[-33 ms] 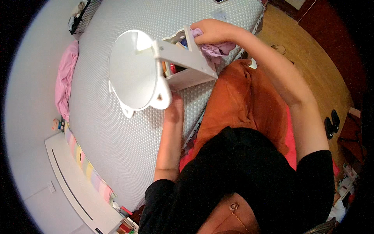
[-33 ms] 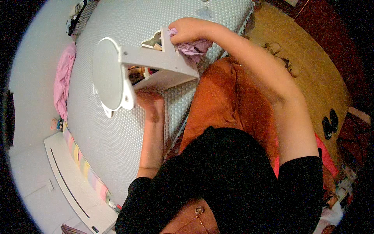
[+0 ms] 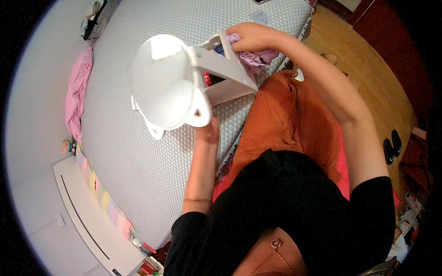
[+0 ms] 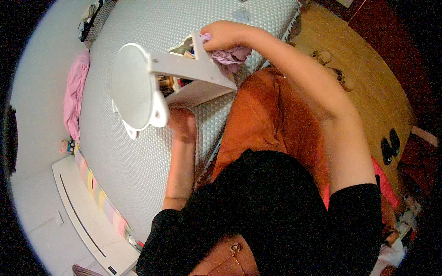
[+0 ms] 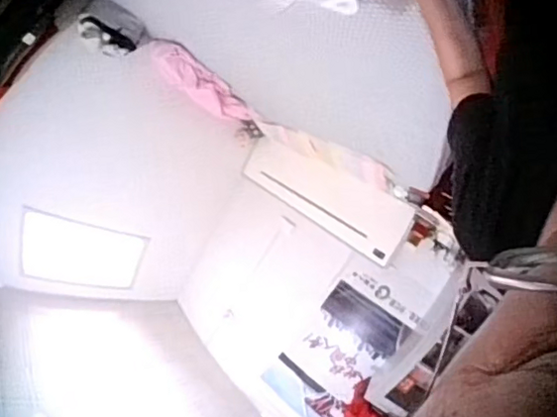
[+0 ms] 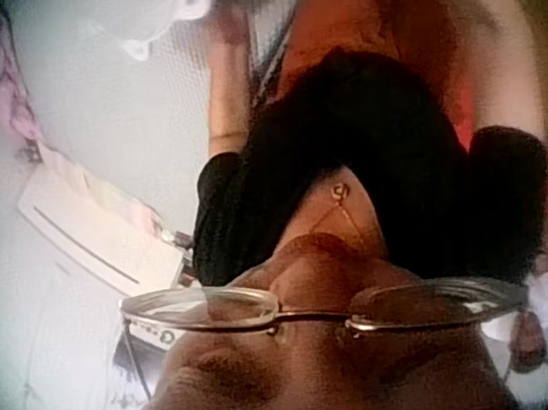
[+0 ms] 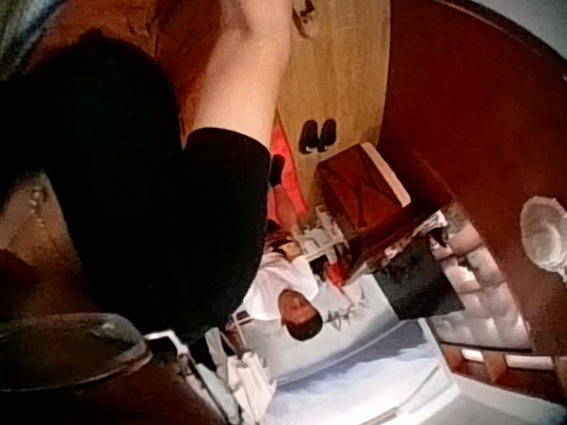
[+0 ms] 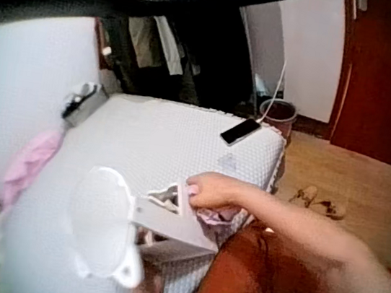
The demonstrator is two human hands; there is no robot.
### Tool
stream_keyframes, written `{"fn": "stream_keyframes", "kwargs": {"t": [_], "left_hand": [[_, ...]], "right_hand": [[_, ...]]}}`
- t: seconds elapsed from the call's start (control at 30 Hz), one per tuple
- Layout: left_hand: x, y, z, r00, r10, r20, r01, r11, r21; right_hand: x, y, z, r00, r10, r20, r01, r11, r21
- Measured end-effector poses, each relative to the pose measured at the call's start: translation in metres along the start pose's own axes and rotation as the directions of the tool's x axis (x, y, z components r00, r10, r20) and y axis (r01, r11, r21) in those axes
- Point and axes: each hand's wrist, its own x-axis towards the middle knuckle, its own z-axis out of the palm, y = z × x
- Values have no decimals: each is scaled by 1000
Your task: The person cleans a white cat-shaped makeup mirror with a purple cloth. They wipe the mirror surface, the frame, and the interior compartments containing makeup items. The person rotates the mirror to clean all sides and the back.
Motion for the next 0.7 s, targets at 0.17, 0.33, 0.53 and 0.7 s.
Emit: {"fn": "stream_keyframes", "kwargs": {"t": [0.17, 0.33, 0.53, 0.7], "left_hand": [[2, -31, -14, 980, 0, 200, 18, 996, -90], [2, -13, -51, 980, -59, 191, 45, 996, 78], [56, -6, -134, 871, 18, 491, 65, 986, -152], [89, 12, -116, 845, -138, 517, 126, 990, 59]], "right_hand": [[-18, 45, 23, 995, 9, -97, 2, 993, 119], [-70, 41, 34, 948, 157, -278, -80, 960, 270], [-133, 8, 27, 982, 110, -155, 17, 762, 647], [-147, -40, 46, 968, -85, -238, 122, 982, 147]]}}
